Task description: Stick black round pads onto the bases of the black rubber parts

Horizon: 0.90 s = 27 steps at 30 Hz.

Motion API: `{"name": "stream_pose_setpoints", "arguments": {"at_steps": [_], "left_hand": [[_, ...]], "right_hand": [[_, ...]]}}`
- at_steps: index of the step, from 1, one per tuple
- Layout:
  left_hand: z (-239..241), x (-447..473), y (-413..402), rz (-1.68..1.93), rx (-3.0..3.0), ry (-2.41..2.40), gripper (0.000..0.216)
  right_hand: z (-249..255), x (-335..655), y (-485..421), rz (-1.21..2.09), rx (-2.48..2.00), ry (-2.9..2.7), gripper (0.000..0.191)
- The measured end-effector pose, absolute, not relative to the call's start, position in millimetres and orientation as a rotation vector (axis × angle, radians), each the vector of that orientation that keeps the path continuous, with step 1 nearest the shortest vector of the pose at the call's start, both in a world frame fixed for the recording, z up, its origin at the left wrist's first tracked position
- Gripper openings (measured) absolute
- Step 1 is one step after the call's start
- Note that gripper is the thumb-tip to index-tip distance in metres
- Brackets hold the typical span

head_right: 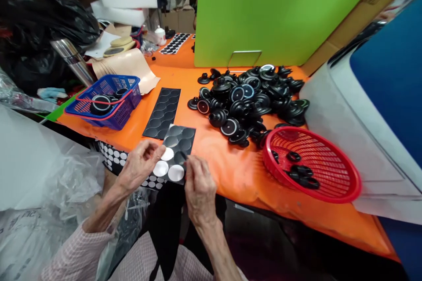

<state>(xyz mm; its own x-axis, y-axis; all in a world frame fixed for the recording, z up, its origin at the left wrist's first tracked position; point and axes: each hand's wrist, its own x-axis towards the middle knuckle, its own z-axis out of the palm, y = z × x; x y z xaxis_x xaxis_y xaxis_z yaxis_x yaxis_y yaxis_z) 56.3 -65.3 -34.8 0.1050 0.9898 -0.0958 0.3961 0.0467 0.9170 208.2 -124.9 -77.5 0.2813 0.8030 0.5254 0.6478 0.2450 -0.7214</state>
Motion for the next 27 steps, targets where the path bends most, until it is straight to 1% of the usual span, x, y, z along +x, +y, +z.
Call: {"name": "stream_pose_setpoints", "arguments": {"at_steps": [3,5,7,9,10,12,14,16,18,20,24,27], "left_hand": [[-26,69,-65,0.627,1.281,1.096,0.032],[-24,77,-62,0.650,1.193,1.048,0.028],[-23,86,-57,0.628,1.228,1.005,0.024],[-20,98,-50,0.480,1.427,0.940,0.023],[-17,107,-45,0.438,1.581,0.951,0.022],[-13,130,-33,0.489,1.924,1.062,0.019],[-12,161,-16,0.588,2.199,1.159,0.031],[-18,192,2,0.542,2.400,1.101,0.045],[-27,217,17,0.492,2.554,0.979,0.050],[-36,230,28,0.502,2.655,0.880,0.046],[-41,226,34,0.457,2.864,0.762,0.023],[-35,207,29,0.492,2.789,0.861,0.012]], "right_hand": [[-76,202,-134,0.322,-1.378,-1.481,0.023],[-73,204,-136,0.531,-1.340,-1.415,0.028],[-70,211,-135,0.691,-1.349,-1.201,0.030],[-67,222,-131,0.725,-1.375,-0.931,0.024],[-66,227,-129,0.704,-1.379,-0.822,0.024],[-65,238,-126,0.644,-1.372,-0.679,0.029],[-63,248,-128,0.626,-1.366,-0.609,0.032],[-62,257,-135,0.679,-1.369,-0.584,0.033],[-64,265,-147,0.766,-1.376,-0.566,0.035],[-69,272,-160,0.811,-1.391,-0.532,0.038],[-79,282,-176,0.833,-1.462,-0.496,0.042],[-80,284,-177,0.842,-1.500,-0.508,0.043]]}}
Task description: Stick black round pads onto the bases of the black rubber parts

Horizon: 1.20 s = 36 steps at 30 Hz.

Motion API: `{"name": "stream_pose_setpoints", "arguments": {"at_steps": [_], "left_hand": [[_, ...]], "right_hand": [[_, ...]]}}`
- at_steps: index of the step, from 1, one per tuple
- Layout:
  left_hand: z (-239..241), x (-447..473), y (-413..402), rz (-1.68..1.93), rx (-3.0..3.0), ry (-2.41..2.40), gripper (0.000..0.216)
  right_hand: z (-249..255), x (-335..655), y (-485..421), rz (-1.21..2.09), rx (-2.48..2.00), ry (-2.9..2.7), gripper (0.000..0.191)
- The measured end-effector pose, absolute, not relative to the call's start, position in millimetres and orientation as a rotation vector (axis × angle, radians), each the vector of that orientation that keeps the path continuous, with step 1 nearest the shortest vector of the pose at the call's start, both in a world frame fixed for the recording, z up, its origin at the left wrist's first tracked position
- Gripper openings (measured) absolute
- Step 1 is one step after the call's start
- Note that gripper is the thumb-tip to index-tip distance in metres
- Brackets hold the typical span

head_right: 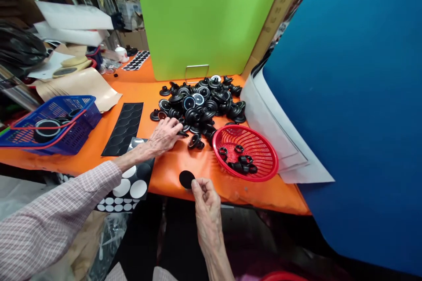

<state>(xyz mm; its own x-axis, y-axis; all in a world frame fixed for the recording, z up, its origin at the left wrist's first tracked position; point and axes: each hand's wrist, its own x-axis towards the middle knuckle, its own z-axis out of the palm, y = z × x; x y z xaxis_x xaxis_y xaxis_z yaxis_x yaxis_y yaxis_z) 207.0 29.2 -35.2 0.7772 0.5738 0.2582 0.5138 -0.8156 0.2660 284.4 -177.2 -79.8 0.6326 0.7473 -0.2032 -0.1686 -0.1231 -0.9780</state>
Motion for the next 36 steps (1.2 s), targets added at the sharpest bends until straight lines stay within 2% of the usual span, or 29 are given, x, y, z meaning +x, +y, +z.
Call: {"name": "stream_pose_setpoints", "arguments": {"at_steps": [2,7,11,17,22,29,33,36], "left_hand": [[-33,191,25,0.623,2.510,0.977,0.007],[-39,158,19,0.796,1.624,1.047,0.017],[-44,152,21,0.863,1.079,1.047,0.016],[-44,145,8,0.853,0.976,0.958,0.011],[-44,138,1,0.885,0.854,0.937,0.014],[-56,127,18,1.102,0.713,1.090,0.015],[-61,128,6,1.060,0.680,1.053,0.014],[-63,134,1,1.082,0.672,1.045,0.014]], "right_hand": [[-77,285,-174,0.828,-1.495,-0.508,0.043],[-71,286,-161,0.792,-1.443,-0.528,0.042],[-69,280,-144,0.876,-1.318,-0.491,0.040],[-59,266,-107,0.920,-0.956,-0.457,0.032],[-73,246,-89,0.794,-1.186,-0.582,0.056],[-84,246,-80,0.598,-1.319,-0.669,0.051],[-87,247,-70,0.695,-1.374,-0.769,0.070],[-87,235,-69,0.751,-1.344,-0.877,0.073]]}}
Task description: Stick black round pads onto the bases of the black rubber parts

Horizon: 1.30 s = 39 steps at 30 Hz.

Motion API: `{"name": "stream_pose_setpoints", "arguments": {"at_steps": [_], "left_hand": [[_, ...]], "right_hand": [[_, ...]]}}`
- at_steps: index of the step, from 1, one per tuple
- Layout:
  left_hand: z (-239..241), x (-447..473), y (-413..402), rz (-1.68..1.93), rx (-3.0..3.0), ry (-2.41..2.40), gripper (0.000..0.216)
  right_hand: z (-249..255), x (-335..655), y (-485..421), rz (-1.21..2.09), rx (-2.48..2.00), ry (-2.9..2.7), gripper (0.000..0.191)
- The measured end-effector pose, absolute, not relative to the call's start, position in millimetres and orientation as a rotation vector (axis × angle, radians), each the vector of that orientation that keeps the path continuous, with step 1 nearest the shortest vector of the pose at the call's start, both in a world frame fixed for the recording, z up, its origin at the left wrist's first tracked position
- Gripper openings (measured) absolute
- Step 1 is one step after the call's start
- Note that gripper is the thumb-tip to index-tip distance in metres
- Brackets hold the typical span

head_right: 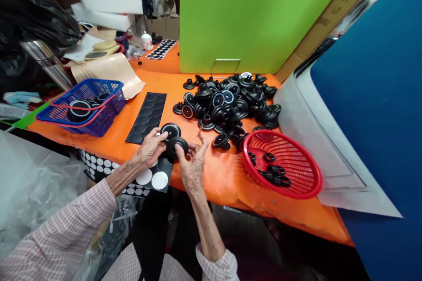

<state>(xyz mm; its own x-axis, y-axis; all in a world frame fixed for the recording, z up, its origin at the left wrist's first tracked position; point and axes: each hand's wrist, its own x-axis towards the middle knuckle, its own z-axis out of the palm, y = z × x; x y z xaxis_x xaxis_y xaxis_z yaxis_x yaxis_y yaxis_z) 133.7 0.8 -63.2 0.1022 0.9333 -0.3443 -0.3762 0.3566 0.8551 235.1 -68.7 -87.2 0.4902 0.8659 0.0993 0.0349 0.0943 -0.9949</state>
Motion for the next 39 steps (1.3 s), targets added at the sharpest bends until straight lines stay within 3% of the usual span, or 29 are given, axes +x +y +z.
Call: {"name": "stream_pose_setpoints", "arguments": {"at_steps": [5,10,12,15,18,39], "left_hand": [[-57,126,11,1.310,0.699,1.135,0.009],[-41,103,-13,1.045,0.708,1.007,0.020],[-37,98,-32,0.953,0.702,0.936,0.033],[-35,94,-55,0.864,0.702,0.855,0.042],[-36,91,-69,0.801,0.711,0.821,0.050],[-40,86,-81,0.743,0.677,0.863,0.048]], "right_hand": [[-85,247,-71,0.461,-1.497,-1.029,0.070],[-62,275,-80,0.131,-1.554,-1.118,0.029],[-51,272,-92,0.331,-1.502,-0.991,0.023],[-46,254,-112,0.838,-1.345,-0.776,0.028],[-54,233,-125,1.024,-1.270,-0.643,0.030],[-72,204,-128,0.832,-1.360,-0.710,0.020]]}}
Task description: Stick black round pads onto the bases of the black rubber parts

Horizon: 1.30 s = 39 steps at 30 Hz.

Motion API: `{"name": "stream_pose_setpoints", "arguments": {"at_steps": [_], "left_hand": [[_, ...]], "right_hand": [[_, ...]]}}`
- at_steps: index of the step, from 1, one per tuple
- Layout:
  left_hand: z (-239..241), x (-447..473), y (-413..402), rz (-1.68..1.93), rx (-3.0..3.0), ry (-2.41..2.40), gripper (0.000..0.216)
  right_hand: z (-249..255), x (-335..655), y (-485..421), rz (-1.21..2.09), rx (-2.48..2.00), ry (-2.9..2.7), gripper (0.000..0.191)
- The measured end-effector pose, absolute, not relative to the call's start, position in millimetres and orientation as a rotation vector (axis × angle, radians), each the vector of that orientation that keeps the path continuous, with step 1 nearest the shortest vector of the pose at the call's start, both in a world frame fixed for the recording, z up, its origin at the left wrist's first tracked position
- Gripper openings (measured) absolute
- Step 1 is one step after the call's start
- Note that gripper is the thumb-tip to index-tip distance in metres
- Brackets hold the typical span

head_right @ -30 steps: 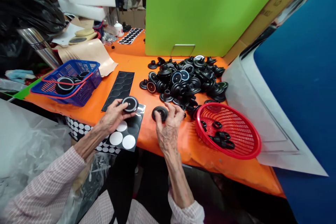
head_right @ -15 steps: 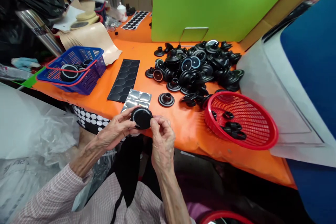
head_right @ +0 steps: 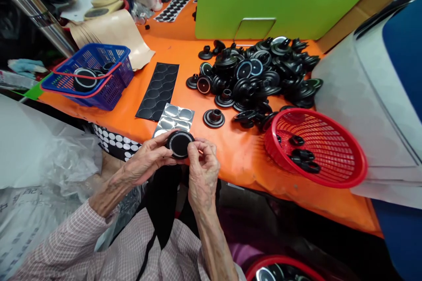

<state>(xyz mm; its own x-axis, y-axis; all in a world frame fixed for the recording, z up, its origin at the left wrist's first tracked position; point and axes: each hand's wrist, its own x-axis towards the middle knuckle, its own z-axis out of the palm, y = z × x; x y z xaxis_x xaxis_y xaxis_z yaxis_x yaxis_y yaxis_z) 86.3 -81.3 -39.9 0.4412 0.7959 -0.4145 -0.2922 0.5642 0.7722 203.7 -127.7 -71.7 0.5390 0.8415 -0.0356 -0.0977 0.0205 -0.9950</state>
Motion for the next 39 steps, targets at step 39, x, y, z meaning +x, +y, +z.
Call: {"name": "stream_pose_setpoints", "arguments": {"at_steps": [39], "left_hand": [[26,-39,4,1.117,0.928,1.209,0.052]], "right_hand": [[-4,110,12,1.389,-0.924,-1.090,0.036]]}}
